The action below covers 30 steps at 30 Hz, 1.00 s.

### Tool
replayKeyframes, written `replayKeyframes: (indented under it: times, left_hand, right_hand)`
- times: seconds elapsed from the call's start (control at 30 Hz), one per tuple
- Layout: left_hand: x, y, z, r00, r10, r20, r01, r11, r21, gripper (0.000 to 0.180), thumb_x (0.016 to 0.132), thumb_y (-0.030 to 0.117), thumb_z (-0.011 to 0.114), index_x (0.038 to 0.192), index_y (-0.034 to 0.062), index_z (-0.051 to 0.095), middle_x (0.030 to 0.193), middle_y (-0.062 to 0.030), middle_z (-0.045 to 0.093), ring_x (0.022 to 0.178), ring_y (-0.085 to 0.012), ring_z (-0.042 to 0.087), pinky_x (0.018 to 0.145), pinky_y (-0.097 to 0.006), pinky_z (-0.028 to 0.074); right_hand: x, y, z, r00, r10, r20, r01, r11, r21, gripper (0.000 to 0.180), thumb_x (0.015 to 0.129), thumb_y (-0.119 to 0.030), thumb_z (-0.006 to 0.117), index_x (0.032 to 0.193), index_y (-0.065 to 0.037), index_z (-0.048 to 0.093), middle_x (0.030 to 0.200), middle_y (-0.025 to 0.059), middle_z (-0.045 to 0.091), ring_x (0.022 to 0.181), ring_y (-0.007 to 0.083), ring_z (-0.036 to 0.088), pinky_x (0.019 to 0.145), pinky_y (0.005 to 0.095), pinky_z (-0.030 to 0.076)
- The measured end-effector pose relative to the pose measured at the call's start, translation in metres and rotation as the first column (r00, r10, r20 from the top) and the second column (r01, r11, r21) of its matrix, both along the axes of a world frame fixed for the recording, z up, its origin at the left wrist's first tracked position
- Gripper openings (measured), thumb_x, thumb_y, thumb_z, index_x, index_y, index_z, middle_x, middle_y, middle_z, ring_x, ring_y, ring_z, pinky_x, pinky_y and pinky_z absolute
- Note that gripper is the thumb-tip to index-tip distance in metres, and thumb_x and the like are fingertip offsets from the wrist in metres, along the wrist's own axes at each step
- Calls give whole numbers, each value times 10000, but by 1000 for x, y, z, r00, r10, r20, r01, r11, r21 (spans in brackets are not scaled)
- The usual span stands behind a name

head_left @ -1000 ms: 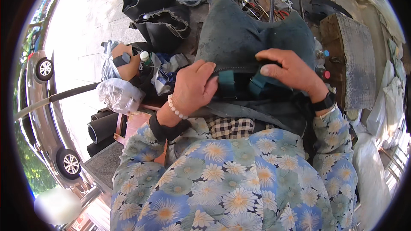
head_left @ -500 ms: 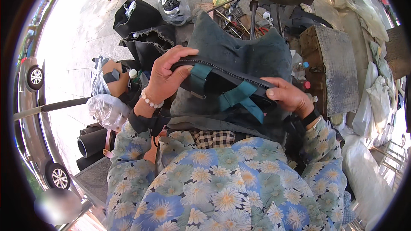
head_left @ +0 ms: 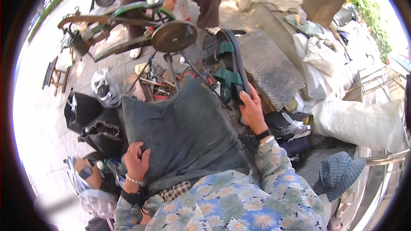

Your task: Applying glue and assembling components of a green sandal.

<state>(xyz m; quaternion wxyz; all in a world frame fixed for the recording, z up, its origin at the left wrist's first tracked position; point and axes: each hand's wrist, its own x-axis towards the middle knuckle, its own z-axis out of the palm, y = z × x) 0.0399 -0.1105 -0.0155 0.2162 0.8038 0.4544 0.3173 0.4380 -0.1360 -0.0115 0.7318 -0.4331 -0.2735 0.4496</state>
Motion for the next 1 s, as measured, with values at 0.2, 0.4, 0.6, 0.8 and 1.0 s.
replayKeyframes:
  times: [0.2,0.4,0.6,0.8,1.0]
  left_hand:
    - [3,0,-7,998,45,38,-47,998,37,223,695,22,674,892,13,568,640,-82,456,483,-197,426,463,-314,354]
    - [8,0,-9,999,43,-11,-42,996,85,231,713,46,666,915,25,555,647,-83,461,471,-208,433,452,-328,353]
    - [11,1,-11,995,64,-81,-52,989,140,229,721,84,663,916,38,551,655,-83,475,483,-233,449,456,-355,354]
    - [15,2,-3,991,81,-104,-69,990,120,219,729,94,652,914,38,551,688,-90,496,527,-255,473,495,-369,371]
    - [11,-4,0,981,129,-146,-117,989,88,229,730,113,657,917,37,549,743,-105,544,597,-290,526,542,-388,409]
  right_hand:
    - [35,74,-28,943,121,-309,-89,989,118,308,891,-275,597,1154,-127,533,1090,21,607,962,167,571,835,417,455]
    - [47,127,-52,843,-12,-539,14,1000,-1,336,885,-374,582,1073,-98,545,1005,75,612,882,239,580,748,416,490]
    - [54,166,-59,752,39,-658,-90,995,-44,570,898,-533,464,1135,-20,530,1056,170,581,929,372,559,737,401,507]
    - [57,200,-49,742,41,-669,-88,995,-37,629,896,-592,391,1098,-16,540,983,175,582,878,377,568,684,396,513]
    - [68,221,-23,787,115,-606,-156,988,-16,680,907,-603,305,1119,1,535,931,210,584,819,353,578,656,372,529]
